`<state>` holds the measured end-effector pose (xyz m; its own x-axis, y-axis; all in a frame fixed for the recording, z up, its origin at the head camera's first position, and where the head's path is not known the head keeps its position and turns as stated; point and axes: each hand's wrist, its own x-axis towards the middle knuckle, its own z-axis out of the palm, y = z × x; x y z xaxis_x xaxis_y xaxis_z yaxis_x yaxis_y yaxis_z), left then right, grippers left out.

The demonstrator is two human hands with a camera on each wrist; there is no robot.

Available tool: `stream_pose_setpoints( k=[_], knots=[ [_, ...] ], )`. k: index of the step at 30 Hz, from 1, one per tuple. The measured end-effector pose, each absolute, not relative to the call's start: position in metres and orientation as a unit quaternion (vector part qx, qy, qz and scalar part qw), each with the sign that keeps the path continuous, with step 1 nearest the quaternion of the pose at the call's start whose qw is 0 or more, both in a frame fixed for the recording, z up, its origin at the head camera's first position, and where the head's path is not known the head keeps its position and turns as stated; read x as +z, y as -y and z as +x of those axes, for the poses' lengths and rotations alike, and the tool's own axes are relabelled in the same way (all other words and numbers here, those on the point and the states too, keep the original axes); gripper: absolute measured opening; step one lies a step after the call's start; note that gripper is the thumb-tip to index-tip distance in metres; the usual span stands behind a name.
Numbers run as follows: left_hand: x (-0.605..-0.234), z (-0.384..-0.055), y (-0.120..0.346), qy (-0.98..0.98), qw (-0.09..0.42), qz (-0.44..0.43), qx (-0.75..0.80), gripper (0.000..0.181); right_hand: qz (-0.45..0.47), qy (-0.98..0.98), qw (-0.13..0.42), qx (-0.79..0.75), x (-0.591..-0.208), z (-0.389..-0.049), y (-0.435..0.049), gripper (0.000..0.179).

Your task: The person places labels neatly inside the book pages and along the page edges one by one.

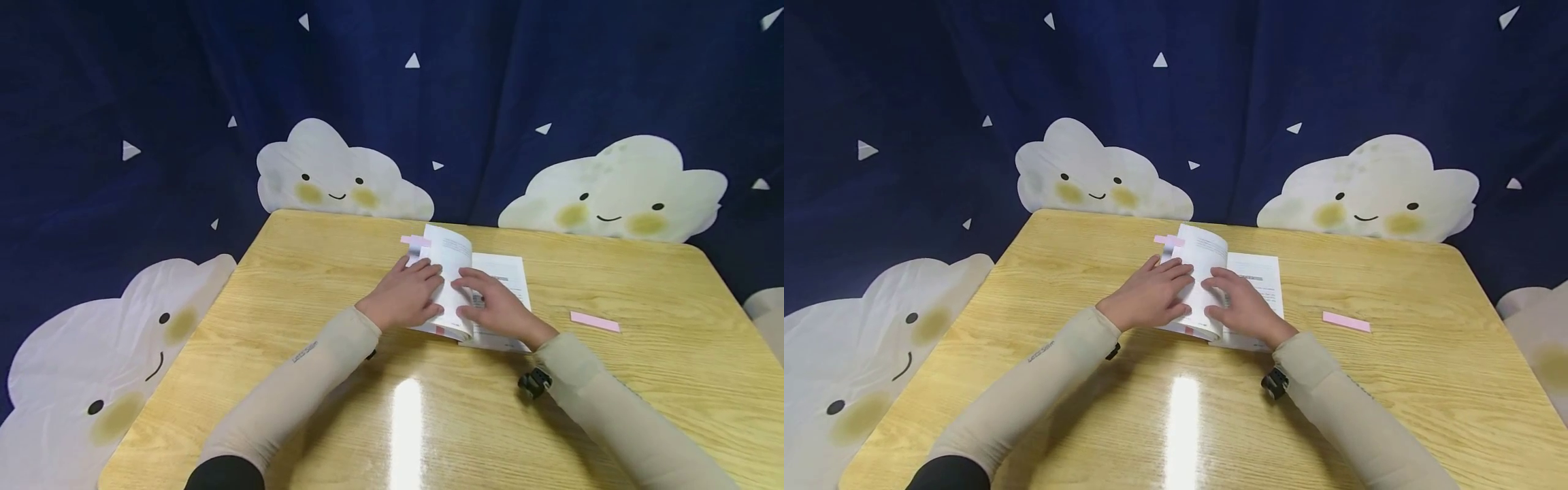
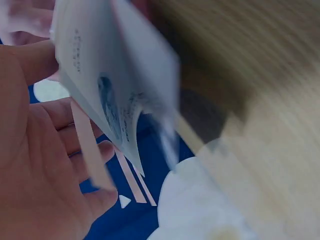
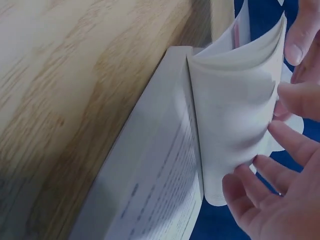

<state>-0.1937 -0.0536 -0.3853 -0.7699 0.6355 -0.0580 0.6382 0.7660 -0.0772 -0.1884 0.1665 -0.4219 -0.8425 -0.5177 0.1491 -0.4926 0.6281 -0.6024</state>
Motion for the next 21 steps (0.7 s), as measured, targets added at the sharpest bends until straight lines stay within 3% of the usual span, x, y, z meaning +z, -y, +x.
stream_pose_setpoints(
  k=[5,13,21],
  knots=[
    [-0.396,-0.196,0.057,-0.941,0.010,0.337,-0.035,0.048,-0.261,-0.901,0.027,-0.345,-0.425,-0.187,-0.170,0.042],
    [-0.409,-0.198,0.058,-0.945,0.008,0.326,-0.035,0.042,-0.278,-0.923,-0.009,-0.265,-0.438,-0.187,-0.178,0.045],
    [-0.415,-0.199,0.055,-0.937,0.013,0.349,-0.029,0.054,-0.315,-0.926,-0.032,-0.204,-0.435,-0.186,-0.173,0.048]
  ],
)
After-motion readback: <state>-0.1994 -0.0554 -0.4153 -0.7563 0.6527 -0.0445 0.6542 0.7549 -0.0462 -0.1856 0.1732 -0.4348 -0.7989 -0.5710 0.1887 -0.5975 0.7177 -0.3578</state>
